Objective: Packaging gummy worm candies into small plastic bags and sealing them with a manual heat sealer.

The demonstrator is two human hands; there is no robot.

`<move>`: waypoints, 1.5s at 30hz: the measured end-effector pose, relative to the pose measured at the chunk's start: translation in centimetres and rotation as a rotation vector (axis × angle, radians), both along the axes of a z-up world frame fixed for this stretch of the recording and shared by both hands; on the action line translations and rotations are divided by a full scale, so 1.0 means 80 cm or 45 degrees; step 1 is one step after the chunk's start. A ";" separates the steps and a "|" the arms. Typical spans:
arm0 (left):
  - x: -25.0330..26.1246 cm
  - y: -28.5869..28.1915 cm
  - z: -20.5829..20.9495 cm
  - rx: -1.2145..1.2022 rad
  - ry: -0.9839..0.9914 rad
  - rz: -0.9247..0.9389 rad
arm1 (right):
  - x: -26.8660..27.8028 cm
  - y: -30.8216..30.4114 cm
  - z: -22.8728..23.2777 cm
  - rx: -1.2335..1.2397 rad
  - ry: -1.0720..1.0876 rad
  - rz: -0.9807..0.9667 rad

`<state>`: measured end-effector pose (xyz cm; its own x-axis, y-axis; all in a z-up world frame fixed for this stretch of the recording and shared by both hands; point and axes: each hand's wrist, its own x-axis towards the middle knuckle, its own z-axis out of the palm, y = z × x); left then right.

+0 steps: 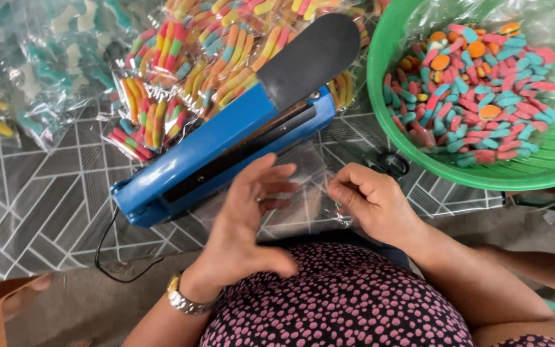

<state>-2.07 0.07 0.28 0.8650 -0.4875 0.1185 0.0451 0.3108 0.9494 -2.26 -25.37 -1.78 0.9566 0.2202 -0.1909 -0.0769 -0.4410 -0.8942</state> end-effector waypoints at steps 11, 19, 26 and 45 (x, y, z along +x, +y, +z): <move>-0.004 -0.027 -0.009 0.185 0.131 0.438 | -0.008 0.017 0.000 -0.126 -0.167 0.371; -0.007 -0.031 0.000 1.190 -0.621 0.269 | -0.002 0.027 0.042 0.072 -0.822 0.106; 0.007 -0.022 0.010 0.821 -0.151 -0.004 | 0.001 0.026 0.025 -0.238 -1.009 0.340; -0.007 0.001 -0.015 0.679 -0.369 0.286 | 0.035 -0.087 0.093 -0.800 -1.028 0.129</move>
<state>-2.60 0.18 -0.89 0.9222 -0.3546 0.1546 -0.2478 -0.2348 0.9399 0.56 -32.33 5.63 0.8332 0.3892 0.3928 0.5085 -0.8183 -0.2678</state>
